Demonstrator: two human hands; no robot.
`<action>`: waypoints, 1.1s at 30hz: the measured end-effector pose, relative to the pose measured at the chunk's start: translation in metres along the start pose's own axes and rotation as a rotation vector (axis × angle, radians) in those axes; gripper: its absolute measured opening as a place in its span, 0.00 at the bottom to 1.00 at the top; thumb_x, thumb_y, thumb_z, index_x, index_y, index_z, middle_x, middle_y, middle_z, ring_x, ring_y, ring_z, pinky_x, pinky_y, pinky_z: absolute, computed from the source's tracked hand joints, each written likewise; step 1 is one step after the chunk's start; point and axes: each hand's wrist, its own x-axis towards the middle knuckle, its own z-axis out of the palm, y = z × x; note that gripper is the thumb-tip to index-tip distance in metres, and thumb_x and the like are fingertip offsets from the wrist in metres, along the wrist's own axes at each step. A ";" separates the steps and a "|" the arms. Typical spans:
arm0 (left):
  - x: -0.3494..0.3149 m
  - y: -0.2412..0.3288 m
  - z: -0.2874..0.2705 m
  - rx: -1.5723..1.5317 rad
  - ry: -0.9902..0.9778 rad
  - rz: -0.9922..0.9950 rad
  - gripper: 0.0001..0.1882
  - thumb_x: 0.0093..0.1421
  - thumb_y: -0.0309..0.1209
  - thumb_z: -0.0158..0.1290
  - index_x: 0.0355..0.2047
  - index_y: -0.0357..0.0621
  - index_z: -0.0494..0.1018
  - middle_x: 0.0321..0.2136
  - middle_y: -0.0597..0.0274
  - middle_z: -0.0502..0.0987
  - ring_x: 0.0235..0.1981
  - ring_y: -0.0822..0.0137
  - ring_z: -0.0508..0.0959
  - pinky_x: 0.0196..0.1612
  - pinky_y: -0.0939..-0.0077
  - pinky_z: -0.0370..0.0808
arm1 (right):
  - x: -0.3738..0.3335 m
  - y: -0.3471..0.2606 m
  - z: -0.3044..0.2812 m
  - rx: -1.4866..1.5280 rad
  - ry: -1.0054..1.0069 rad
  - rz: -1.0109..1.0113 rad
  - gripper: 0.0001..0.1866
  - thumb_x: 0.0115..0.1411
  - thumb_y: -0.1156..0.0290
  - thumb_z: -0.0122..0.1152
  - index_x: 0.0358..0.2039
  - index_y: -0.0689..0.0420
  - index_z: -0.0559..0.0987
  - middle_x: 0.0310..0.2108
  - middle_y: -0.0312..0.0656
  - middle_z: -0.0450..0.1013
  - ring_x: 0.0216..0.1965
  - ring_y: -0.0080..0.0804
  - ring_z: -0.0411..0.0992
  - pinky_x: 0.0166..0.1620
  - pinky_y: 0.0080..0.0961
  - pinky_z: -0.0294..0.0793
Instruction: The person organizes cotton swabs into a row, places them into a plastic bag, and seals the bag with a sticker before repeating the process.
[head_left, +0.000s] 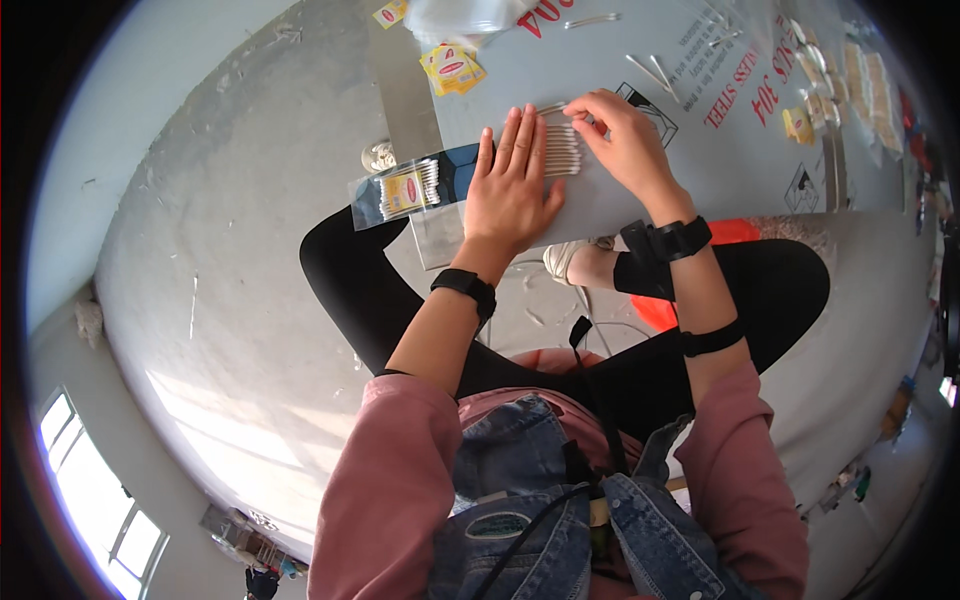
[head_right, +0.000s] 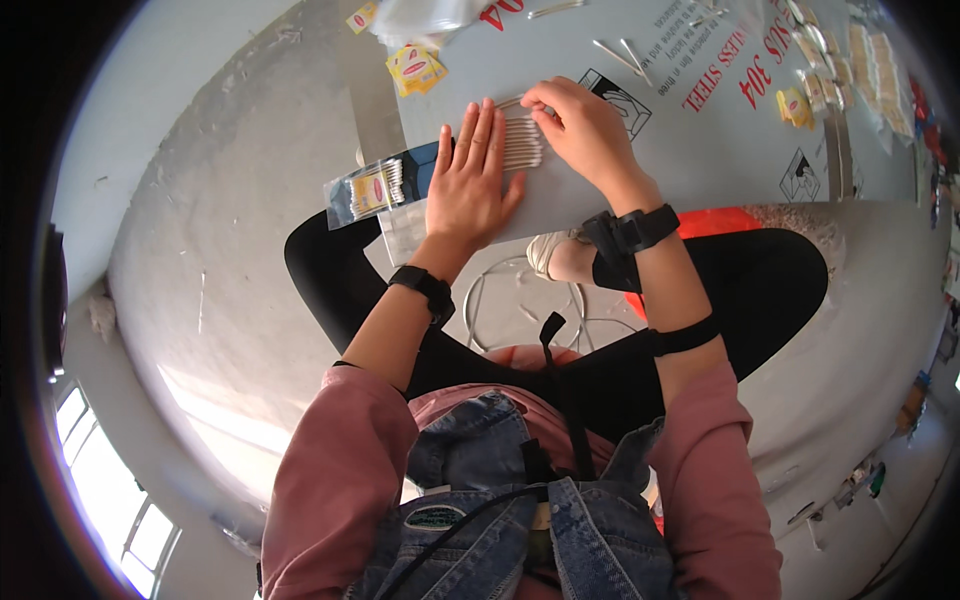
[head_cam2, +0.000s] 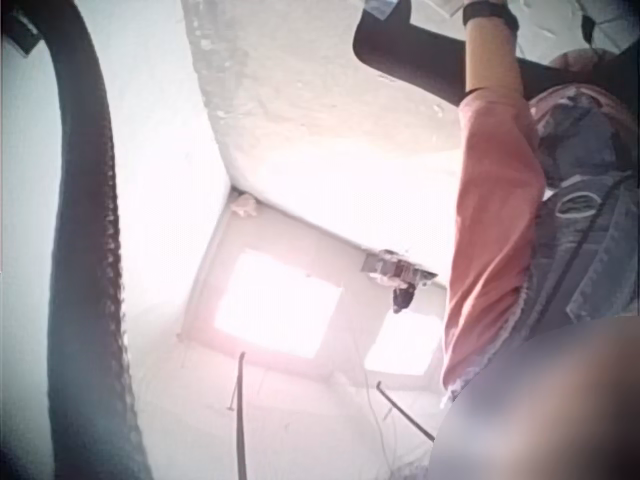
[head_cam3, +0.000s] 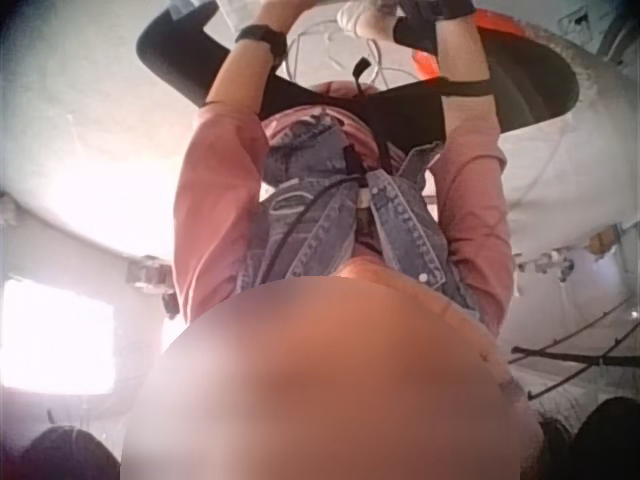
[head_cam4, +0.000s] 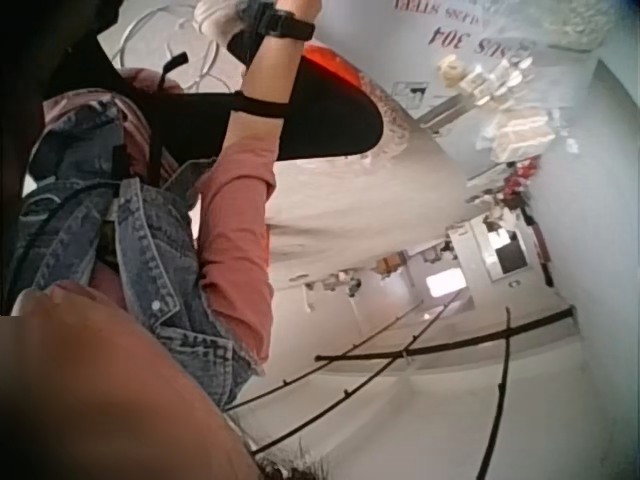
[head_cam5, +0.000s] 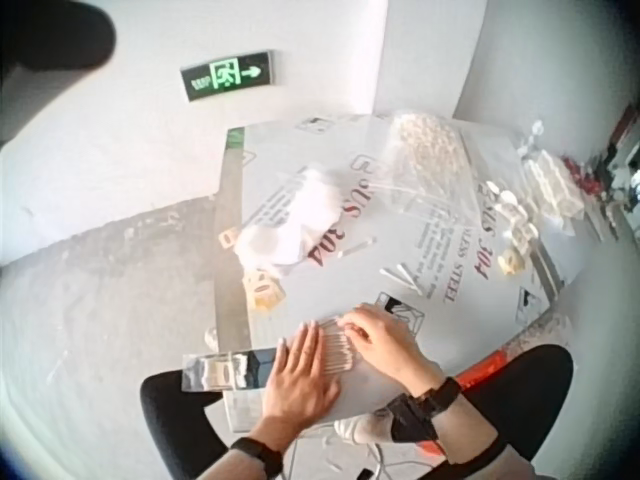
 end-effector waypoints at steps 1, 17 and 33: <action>0.001 0.000 0.000 0.003 -0.008 0.001 0.40 0.64 0.47 0.46 0.71 0.38 0.52 0.73 0.54 0.50 0.74 0.59 0.48 0.74 0.53 0.45 | 0.004 -0.002 -0.003 -0.006 -0.003 -0.003 0.08 0.60 0.79 0.60 0.40 0.56 0.79 0.35 0.37 0.76 0.31 0.32 0.76 0.34 0.26 0.75; -0.002 0.001 0.000 -0.055 0.042 0.001 0.41 0.64 0.48 0.47 0.71 0.37 0.52 0.72 0.55 0.52 0.74 0.59 0.48 0.74 0.54 0.45 | 0.026 -0.025 -0.039 -0.726 -0.321 -0.249 0.06 0.56 0.78 0.56 0.35 0.61 0.70 0.34 0.47 0.75 0.32 0.51 0.77 0.33 0.43 0.77; 0.004 0.007 0.004 -0.019 0.089 0.010 0.40 0.63 0.48 0.49 0.68 0.35 0.56 0.73 0.51 0.49 0.74 0.55 0.47 0.74 0.53 0.45 | -0.251 -0.021 -0.289 0.074 0.553 0.760 0.05 0.66 0.72 0.60 0.41 0.56 0.78 0.36 0.32 0.77 0.37 0.19 0.75 0.40 0.18 0.73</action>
